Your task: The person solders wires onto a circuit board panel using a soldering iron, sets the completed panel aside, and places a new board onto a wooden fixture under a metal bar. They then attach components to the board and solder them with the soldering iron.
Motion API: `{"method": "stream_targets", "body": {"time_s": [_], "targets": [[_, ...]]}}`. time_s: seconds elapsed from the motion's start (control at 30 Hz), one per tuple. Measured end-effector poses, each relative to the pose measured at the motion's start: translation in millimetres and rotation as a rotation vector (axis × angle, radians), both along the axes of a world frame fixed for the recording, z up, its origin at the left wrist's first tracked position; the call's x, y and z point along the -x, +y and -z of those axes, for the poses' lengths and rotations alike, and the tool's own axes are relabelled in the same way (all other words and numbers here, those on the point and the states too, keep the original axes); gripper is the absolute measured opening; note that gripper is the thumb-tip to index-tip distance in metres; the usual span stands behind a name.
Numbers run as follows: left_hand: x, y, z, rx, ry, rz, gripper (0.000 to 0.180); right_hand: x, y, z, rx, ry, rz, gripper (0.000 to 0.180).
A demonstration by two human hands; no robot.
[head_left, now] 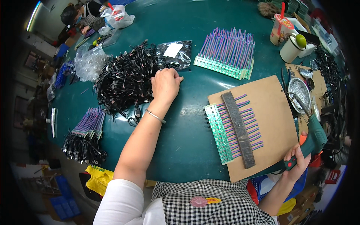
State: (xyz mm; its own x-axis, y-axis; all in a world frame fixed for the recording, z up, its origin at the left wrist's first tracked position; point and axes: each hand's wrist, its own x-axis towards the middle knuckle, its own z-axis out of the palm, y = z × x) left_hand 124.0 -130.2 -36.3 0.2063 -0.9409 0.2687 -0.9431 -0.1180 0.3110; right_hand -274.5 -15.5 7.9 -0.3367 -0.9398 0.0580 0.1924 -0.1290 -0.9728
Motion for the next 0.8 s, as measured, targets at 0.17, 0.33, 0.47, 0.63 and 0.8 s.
{"method": "stream_targets", "body": {"time_s": [0.17, 0.33, 0.47, 0.63, 0.8], "targets": [[18.1, 32.1, -8.0, -0.035, -0.057, 0.148, 0.013, 0.6, 2.7, -0.9, 0.02, 0.006, -0.032, 0.054], [22.7, 65.3, -10.5, 0.203, -0.09, 0.265, 0.012, -10.2, 3.6, -8.8, 0.028, -0.017, -0.08, 0.055], [19.2, 73.3, -8.1, 0.216, 0.066, 0.214, 0.01, -27.5, 4.3, -17.4, -0.004, -0.028, -0.118, 0.058], [23.0, 75.0, -7.5, 0.128, 0.269, 0.144, 0.01, -39.7, 6.8, -18.6, -0.019, -0.024, -0.185, 0.06], [20.5, 69.8, -0.2, 0.107, 0.139, 0.213, 0.013, -48.4, 8.9, -20.8, -0.033, -0.041, -0.243, 0.059]]}}
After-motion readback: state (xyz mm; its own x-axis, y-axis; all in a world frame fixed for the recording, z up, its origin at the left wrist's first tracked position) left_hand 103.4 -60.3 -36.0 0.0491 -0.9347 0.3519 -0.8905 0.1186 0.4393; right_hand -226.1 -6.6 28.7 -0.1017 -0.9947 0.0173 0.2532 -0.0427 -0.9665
